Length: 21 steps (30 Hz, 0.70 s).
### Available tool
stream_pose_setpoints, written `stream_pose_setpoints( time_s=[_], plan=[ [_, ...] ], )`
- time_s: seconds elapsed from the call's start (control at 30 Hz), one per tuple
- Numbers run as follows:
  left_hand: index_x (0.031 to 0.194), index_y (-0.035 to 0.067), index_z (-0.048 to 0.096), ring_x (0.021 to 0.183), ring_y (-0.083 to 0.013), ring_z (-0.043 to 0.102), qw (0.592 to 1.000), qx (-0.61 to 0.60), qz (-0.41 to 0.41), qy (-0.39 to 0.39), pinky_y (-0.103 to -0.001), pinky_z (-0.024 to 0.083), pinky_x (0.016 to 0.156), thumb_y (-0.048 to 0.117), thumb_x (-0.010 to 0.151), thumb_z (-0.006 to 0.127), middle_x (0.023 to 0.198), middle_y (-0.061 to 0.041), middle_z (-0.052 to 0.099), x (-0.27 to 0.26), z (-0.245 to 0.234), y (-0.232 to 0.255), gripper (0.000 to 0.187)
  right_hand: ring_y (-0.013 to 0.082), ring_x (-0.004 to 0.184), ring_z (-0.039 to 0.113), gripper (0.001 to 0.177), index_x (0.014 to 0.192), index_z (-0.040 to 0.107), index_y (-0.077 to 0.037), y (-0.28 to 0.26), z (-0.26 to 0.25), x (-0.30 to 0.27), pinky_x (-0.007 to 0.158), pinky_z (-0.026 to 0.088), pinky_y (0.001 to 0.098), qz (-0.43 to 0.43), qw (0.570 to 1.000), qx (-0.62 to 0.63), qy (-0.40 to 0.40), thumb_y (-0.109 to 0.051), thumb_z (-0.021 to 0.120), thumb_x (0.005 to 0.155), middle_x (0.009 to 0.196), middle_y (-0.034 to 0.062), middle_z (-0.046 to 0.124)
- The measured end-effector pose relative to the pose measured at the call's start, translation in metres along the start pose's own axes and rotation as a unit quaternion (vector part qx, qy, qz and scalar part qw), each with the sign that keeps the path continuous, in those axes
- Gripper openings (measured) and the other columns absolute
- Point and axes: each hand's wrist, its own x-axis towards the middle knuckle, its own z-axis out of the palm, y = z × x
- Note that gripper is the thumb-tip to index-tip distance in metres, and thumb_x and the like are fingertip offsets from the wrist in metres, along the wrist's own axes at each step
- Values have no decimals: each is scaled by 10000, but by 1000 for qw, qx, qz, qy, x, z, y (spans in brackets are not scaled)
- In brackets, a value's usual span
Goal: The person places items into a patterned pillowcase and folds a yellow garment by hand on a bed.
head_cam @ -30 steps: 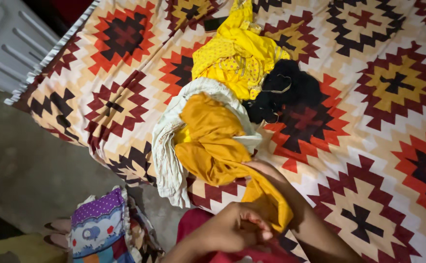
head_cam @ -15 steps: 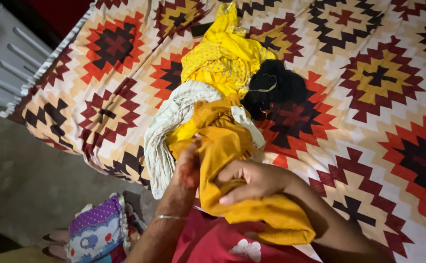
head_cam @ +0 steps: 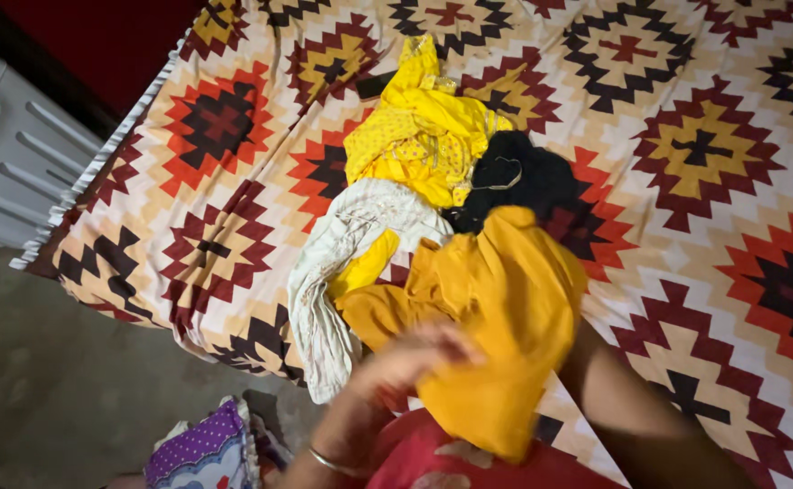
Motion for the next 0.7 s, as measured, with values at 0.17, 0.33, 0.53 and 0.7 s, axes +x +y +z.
stream_pose_setpoints(
  time_s=[0.17,0.33,0.53,0.7],
  plan=[
    [1094,-107,543,911,-188,442,984,159,-57,-62,-323,370,782,218,999,679,998,-78,475,1,-17,-45,366,174,828,628,274,1171,687,-111,-8,20,-3,725,514,346,-26,998,62,-16,-266,627,953,951,86,686],
    [1240,55,685,1152,-200,682,977,80,-38,195,-284,501,969,404,994,470,1230,-87,752,-4,-75,-17,478,192,858,654,301,1219,675,-122,-7,36,-8,755,530,363,-17,997,-18,-68,-209,630,934,976,97,704],
    [1265,-24,649,1041,-282,707,927,-340,-73,142,-400,558,930,530,981,509,1170,-164,730,22,-73,33,638,214,893,685,366,1276,662,-134,20,66,-24,792,549,383,9,953,-209,-218,-141,633,911,1007,110,725],
    [1351,-33,588,1088,-284,679,952,-294,16,82,-425,531,1002,150,899,613,1208,-160,695,31,-65,71,488,233,922,711,435,1324,651,-144,6,78,-35,822,565,400,-17,899,-329,-287,-84,636,893,1033,121,743]
  ],
)
